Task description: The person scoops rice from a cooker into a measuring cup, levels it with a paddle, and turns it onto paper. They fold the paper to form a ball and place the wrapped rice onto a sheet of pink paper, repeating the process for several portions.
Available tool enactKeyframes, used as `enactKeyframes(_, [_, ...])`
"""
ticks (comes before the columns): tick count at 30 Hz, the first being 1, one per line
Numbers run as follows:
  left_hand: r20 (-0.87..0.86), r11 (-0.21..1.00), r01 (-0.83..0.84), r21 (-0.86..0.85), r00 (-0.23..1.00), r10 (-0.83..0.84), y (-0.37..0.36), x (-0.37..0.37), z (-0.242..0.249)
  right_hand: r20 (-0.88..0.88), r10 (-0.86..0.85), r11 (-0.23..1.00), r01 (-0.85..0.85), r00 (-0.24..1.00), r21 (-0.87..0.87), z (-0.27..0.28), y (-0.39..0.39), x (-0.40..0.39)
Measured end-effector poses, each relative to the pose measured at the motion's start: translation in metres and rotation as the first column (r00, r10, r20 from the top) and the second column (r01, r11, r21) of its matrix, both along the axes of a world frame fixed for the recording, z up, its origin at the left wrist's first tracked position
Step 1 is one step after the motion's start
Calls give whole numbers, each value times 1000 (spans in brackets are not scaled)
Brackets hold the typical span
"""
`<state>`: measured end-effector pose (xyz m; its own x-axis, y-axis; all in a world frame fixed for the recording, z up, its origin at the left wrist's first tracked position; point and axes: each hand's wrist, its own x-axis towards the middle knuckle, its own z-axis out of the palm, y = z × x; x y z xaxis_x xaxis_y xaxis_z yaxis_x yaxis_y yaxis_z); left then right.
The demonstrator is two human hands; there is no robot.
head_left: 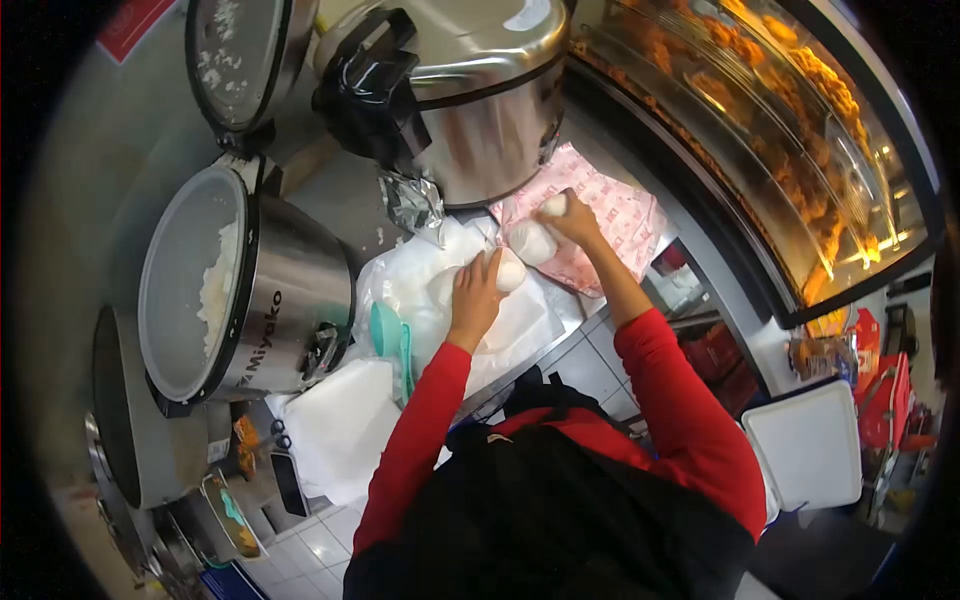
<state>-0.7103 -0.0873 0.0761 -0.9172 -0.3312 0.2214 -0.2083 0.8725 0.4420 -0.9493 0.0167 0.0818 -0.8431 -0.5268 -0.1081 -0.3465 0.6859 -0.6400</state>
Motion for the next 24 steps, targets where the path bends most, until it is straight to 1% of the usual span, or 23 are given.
enactKeyframes(1, [-6, 1000, -21, 0, 1000, 21, -1, -5, 3, 87, 56, 996, -61, 995, 63, -1, -12, -2])
enactKeyframes(2, [-6, 1000, -22, 2, 1000, 22, 0, -7, 4, -138, 60, 983, -34, 989, 183, -5, -16, 1])
enactKeyframes(3, [-3, 1000, -27, 5, 1000, 27, 3, -5, 5, -354, 92, 959, 14, 931, 285, -15, -17, 2])
enactKeyframes(4, [-26, 999, -45, -28, 999, 45, 7, -2, 7, -309, 109, 971, -35, 945, 237, -9, -14, -2])
enactKeyframes(5, [-74, 997, -65, -38, 995, 63, 14, 3, 10, -388, 29, 994, 13, 921, 106, -10, -13, 1])
enactKeyframes(6, [-124, 995, -90, -52, 989, 83, 22, 10, 20, -512, -56, 998, 68, 857, 4, -7, -15, 9])
enactKeyframes(7, [-175, 990, -121, -67, 979, 107, 27, 20, 30, -550, -91, 959, -75, 830, -273, 9, -10, 24])
enactKeyframes(8, [-201, 991, -123, -52, 973, 110, 34, 37, 38, -610, -116, 898, -180, 784, -402, 27, -9, 48])
enactKeyframes(9, [-254, 985, -158, -66, 957, 137, 40, 60, 34, -481, 19, 840, -275, 877, -468, 29, -5, 77])
enactKeyframes(10, [-304, 978, -190, -85, 940, 157, 48, 86, 30, -341, 172, 768, -342, 924, -541, 28, -1, 109])
enactKeyframes(11, [-344, 957, -290, -18, 900, 266, 55, 116, 30, -284, 316, 676, -425, 905, -602, 31, -4, 148])
enactKeyframes(12, [-380, 926, -375, 48, 850, 364, 62, 148, 30, 3, 535, 678, -427, 845, -599, 41, -6, 187])
enactKeyframes(13, [-423, 834, -546, 83, 739, 525, 67, 175, 21, 100, 669, 711, -596, 736, -374, 45, -14, 215])
enactKeyframes(14, [-461, 716, -687, 125, 598, 655, 68, 202, 11, 100, 657, 747, -626, 748, -225, 48, -27, 243])
enactKeyframes(15, [-384, 611, -770, 183, 516, 766, 65, 227, 12, 118, 653, 757, -651, 748, -66, 46, -43, 263])
enactKeyframes(16, [-283, 547, -832, 92, 505, 815, 61, 252, 16, 126, 647, 746, -659, 752, 98, 37, -65, 278])
enactKeyframes(17, [-201, 520, -854, 25, 505, 839, 59, 280, 8, 125, 640, 717, -648, 758, 259, 28, -81, 287])
enactKeyframes(19, [44, 441, -889, -122, 439, 897, 59, 306, 5, -1, 624, 768, -613, 781, 185, 5, -95, 299])
enactKeyframes(20, [95, 495, -855, -157, 486, 869, 53, 313, 5, -56, 607, 790, -596, 792, 143, -5, -99, 305])
enactKeyframes(22, [218, 605, -769, -206, 567, 794, 48, 322, -1, -14, 494, 865, -490, 869, 108, -11, -104, 311])
enactKeyframes(23, [255, 692, -702, -168, 647, 718, 43, 328, -6, 21, 452, 890, -452, 892, 57, -10, -99, 311])
enactKeyframes(24, [253, 750, -645, -146, 708, 659, 40, 334, -5, 53, 408, 913, -409, 911, 3, -4, -93, 309])
